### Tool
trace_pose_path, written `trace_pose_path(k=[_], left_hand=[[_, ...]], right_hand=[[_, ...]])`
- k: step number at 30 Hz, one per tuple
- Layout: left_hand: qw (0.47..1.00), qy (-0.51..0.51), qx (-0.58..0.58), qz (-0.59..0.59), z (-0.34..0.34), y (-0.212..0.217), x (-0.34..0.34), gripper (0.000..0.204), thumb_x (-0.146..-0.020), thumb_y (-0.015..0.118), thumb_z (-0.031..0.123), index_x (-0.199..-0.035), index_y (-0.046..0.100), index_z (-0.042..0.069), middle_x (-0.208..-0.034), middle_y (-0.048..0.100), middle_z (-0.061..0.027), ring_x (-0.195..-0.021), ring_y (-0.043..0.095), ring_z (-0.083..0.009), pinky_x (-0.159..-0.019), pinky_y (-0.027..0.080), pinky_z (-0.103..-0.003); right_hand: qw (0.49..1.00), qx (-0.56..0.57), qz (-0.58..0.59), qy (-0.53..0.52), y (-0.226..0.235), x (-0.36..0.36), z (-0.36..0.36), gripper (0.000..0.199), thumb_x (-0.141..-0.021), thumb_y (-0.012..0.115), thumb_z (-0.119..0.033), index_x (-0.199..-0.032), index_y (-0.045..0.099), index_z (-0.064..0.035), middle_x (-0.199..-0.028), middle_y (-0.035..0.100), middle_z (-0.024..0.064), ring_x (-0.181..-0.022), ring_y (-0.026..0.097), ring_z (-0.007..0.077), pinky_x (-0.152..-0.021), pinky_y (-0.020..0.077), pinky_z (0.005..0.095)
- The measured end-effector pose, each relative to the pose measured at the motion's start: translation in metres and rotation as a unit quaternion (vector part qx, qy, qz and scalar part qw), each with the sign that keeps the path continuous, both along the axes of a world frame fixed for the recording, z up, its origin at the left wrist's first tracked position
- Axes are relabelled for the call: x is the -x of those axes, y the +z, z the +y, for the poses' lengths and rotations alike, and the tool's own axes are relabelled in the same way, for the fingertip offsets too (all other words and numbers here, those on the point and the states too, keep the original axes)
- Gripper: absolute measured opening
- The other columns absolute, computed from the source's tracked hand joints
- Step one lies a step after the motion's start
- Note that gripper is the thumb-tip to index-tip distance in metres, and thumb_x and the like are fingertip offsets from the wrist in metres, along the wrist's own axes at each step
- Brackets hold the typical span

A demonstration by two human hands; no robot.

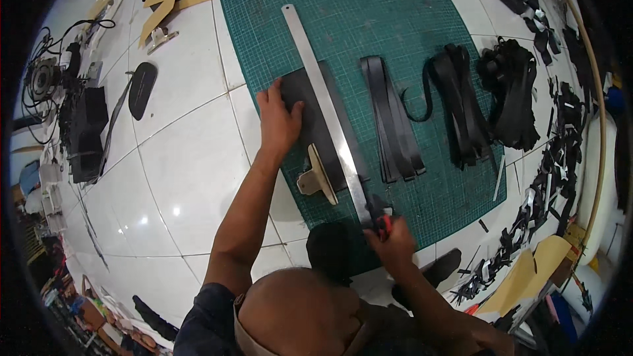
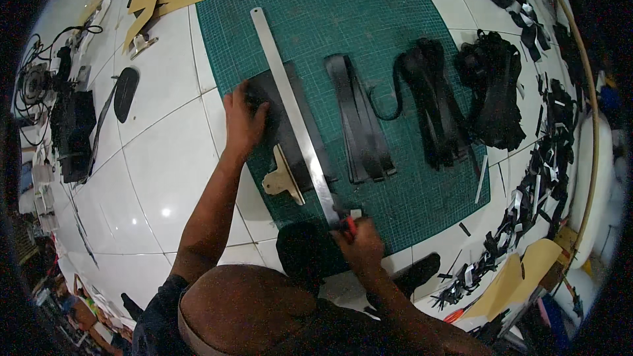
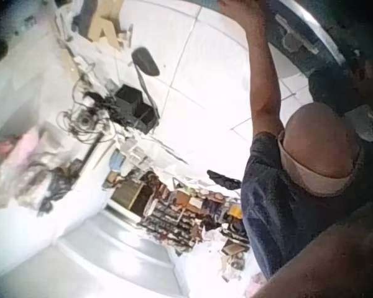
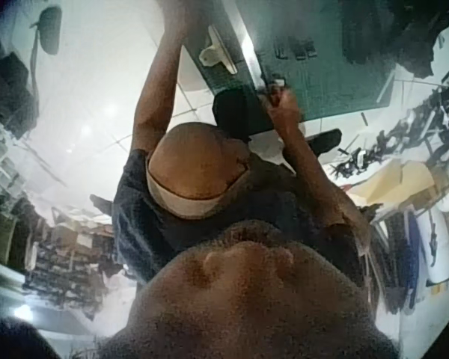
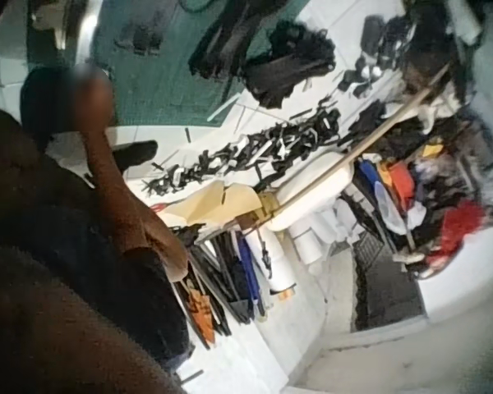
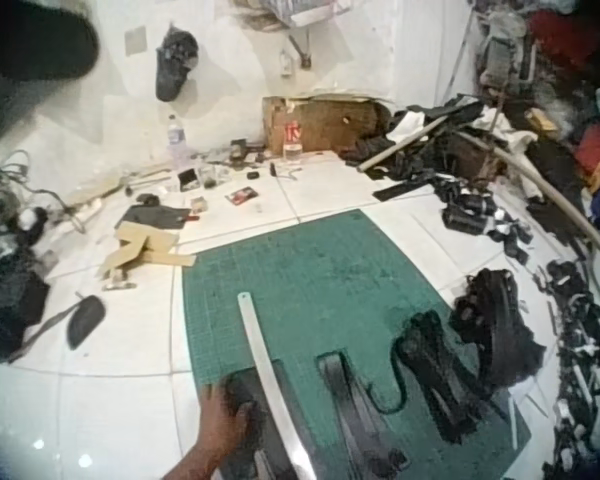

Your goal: The person aligns a metal ruler along a piece of black material on a cutting mat and repeatedly cuts strips off using a utility knife.

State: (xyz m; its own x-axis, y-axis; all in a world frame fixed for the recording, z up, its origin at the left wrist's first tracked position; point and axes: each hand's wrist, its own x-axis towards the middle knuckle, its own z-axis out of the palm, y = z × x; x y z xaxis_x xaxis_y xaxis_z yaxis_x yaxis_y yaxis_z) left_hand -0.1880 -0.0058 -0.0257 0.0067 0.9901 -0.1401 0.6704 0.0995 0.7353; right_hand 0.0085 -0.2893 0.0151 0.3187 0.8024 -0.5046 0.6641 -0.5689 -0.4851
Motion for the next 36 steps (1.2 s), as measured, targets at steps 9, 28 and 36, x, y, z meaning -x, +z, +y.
trace_pose_path(k=[9,28,36], left_hand=[[0.934,-0.260,-0.116,0.216,0.015,0.004,-0.010,0.076,-0.080,0.076,0.041,-0.144,0.046,0.011,-0.149,0.035,-0.0227,-0.139,0.036,-0.0408,-0.112,0.037,-0.048],[0.938,-0.294,-0.044,0.177,0.024,0.012,0.002,0.115,-0.057,0.090,0.048,-0.147,0.035,0.001,-0.155,0.027,-0.0192,-0.145,0.024,-0.0390,-0.117,0.030,-0.048],[0.940,-0.295,-0.061,0.163,0.022,0.011,-0.001,0.115,-0.056,0.088,0.051,-0.145,0.036,-0.002,-0.153,0.032,-0.0201,-0.143,0.026,-0.0399,-0.117,0.030,-0.047]], right_hand=[[0.990,-0.109,-0.023,0.091,-0.023,0.012,-0.004,0.039,-0.078,0.080,-0.024,-0.104,0.058,-0.0044,-0.098,0.061,0.0138,-0.090,0.064,0.0343,-0.074,0.0523,0.0435],[0.952,-0.167,0.204,-0.152,-0.003,-0.020,0.109,0.048,-0.081,0.081,-0.026,-0.109,0.053,0.0008,-0.097,0.065,0.0146,-0.089,0.064,0.0228,-0.079,0.0509,0.0396],[0.972,-0.212,0.083,-0.057,-0.025,0.024,0.290,0.041,-0.078,0.081,-0.023,-0.102,0.057,-0.0017,-0.092,0.070,0.0120,-0.085,0.069,0.0271,-0.078,0.0515,0.0388]])
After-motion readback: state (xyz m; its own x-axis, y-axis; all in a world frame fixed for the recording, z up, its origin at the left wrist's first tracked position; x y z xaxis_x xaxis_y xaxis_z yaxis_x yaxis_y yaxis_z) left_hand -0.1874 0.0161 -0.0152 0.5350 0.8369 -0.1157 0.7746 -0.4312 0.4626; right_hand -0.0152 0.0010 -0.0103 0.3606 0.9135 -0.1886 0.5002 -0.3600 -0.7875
